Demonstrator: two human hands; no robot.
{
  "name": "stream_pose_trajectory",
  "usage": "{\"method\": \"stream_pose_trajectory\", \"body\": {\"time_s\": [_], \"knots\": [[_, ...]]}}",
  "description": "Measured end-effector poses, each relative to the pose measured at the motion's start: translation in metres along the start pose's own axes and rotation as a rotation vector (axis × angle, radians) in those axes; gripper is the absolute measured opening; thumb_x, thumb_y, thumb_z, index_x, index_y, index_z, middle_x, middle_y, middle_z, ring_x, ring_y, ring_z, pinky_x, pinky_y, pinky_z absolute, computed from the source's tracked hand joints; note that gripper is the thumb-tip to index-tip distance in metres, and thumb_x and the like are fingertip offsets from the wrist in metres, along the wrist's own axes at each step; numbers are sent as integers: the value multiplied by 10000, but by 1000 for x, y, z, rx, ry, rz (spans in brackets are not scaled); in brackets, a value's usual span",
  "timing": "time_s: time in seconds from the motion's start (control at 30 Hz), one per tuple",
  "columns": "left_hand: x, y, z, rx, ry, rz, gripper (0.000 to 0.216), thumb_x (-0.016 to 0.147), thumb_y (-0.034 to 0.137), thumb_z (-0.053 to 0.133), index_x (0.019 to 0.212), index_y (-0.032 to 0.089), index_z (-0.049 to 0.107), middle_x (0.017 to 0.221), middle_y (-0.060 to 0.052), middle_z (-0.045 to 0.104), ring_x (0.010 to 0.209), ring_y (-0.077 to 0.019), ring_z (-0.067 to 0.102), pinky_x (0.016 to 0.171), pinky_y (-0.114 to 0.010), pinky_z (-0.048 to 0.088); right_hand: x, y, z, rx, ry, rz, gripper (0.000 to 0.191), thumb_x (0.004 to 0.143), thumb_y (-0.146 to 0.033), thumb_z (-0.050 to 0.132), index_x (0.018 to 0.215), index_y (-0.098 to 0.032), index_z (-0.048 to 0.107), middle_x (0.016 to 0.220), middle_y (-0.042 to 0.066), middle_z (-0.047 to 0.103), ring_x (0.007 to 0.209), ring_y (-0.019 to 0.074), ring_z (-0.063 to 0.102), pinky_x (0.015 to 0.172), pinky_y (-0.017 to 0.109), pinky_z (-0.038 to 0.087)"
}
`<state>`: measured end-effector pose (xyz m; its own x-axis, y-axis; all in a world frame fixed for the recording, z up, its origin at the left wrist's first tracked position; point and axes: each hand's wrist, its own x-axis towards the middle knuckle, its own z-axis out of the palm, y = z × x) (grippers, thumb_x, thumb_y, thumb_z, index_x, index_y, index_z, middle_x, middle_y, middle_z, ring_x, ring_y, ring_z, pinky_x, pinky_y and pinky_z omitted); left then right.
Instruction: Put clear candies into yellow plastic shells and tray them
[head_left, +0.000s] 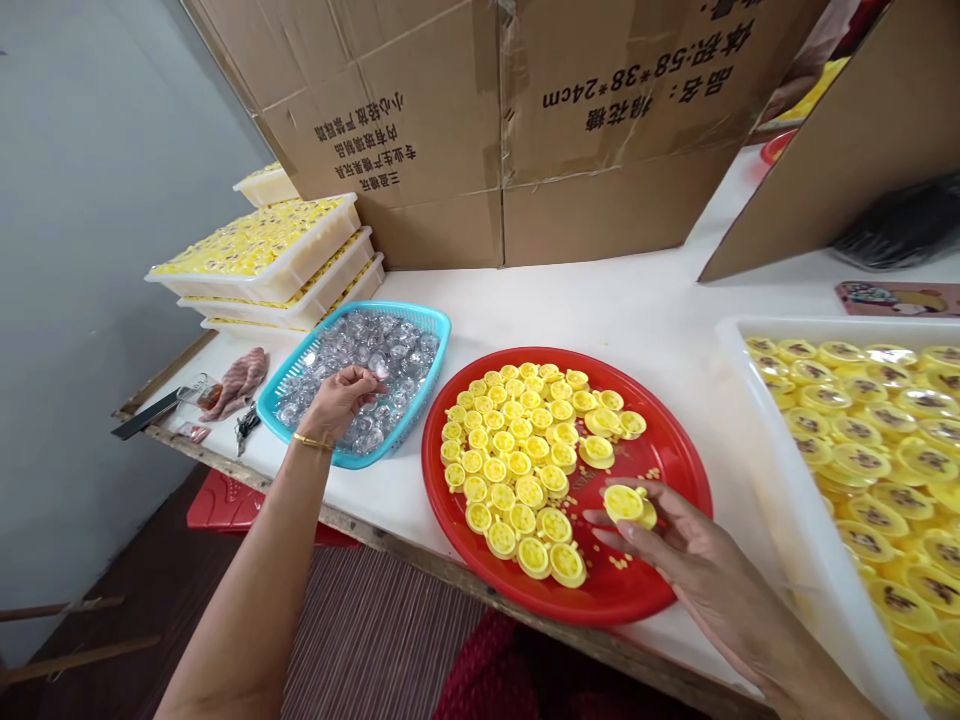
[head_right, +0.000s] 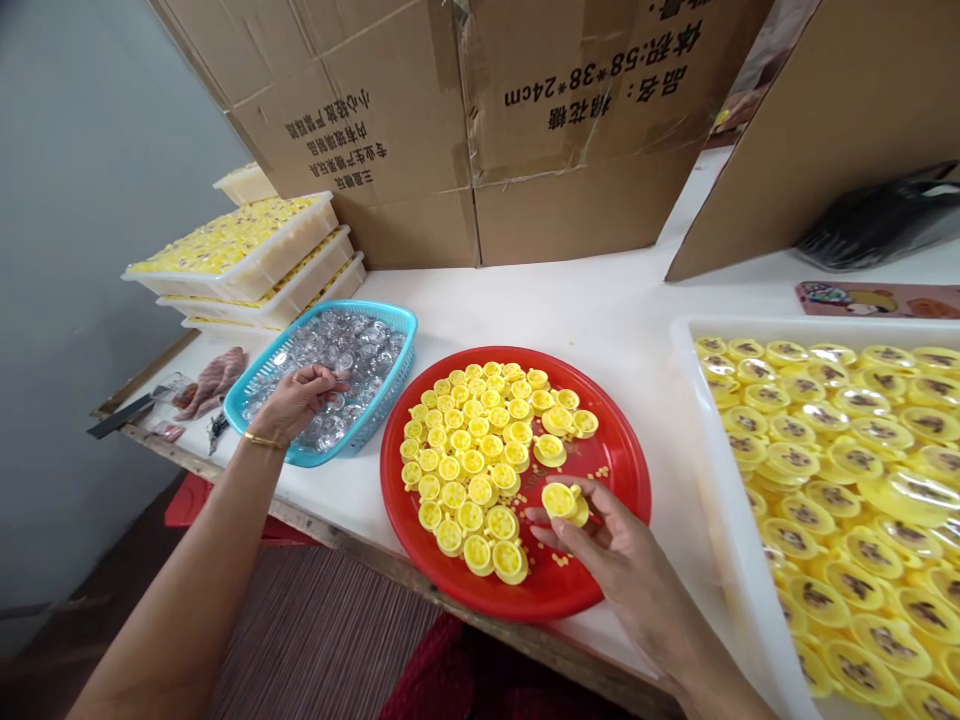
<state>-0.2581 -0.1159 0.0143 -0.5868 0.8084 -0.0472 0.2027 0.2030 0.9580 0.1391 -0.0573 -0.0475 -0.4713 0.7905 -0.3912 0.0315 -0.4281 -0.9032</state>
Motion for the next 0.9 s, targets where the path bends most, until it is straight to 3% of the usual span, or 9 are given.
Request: {"method": "stream_pose_trajectory", "body": {"time_s": [0.13, 0.27, 0.33, 0.5, 0.73, 0.8, 0.9], "knots": [[-27, 20, 45, -106, -150, 8, 245, 639, 330, 695, 709, 168, 526, 775, -33, 660, 684, -144, 639, 564, -230, 473, 1, -1, 7, 57, -14, -6, 462, 706, -441, 761, 1074, -233, 575, 1055, 66, 695, 999, 251, 680, 946, 377, 526], [-38, 25, 92, -20, -76, 56, 114, 662, 195, 635, 653, 162, 526, 558, 24, 581, 509, -86, 539, 509, -199, 438, 4, -2, 14, 99, 0, -31, 438, 713, -428, 757, 1064, -238, 575, 1006, 40, 704, 981, 240, 687, 972, 391, 502], [-44, 24, 107, -13, -91, 76, 86, 669, 169, 625, 680, 165, 540, 544, 42, 564, 495, -80, 525, 493, -189, 422, 4, -3, 12, 100, 53, -69, 428, 712, -423, 753, 1053, -235, 575, 949, 27, 704, 952, 231, 692, 954, 391, 512], [-65, 24, 138, 220, -337, 90, 75, 756, 247, 605, 736, 175, 613, 597, 24, 598, 537, -115, 560, 482, -221, 413, -5, -8, -2, 93, 179, -131, 376, 715, -354, 725, 1032, -220, 576, 872, 7, 675, 866, 210, 697, 858, 372, 556], [-76, 42, 215, 631, -533, 548, 139, 816, 158, 567, 778, 170, 700, 814, -53, 690, 794, -188, 623, 737, -315, 457, -28, -13, -8, 56, 249, -103, 303, 741, -292, 637, 1027, -220, 569, 954, 19, 656, 842, 196, 690, 781, 332, 566], [-81, 48, 226, 733, -631, 613, 167, 824, 139, 549, 787, 169, 709, 826, -65, 684, 815, -199, 623, 746, -318, 457, -33, -13, -11, 48, 275, -107, 285, 759, -293, 622, 1029, -223, 566, 981, 27, 650, 836, 189, 682, 780, 328, 563], [-93, 52, 223, 866, -818, 662, 183, 836, 148, 537, 785, 188, 709, 830, -59, 673, 818, -198, 621, 750, -313, 456, -37, -11, -18, 36, 275, -123, 298, 762, -288, 621, 1049, -225, 571, 987, 29, 641, 849, 188, 666, 779, 326, 561]]}}
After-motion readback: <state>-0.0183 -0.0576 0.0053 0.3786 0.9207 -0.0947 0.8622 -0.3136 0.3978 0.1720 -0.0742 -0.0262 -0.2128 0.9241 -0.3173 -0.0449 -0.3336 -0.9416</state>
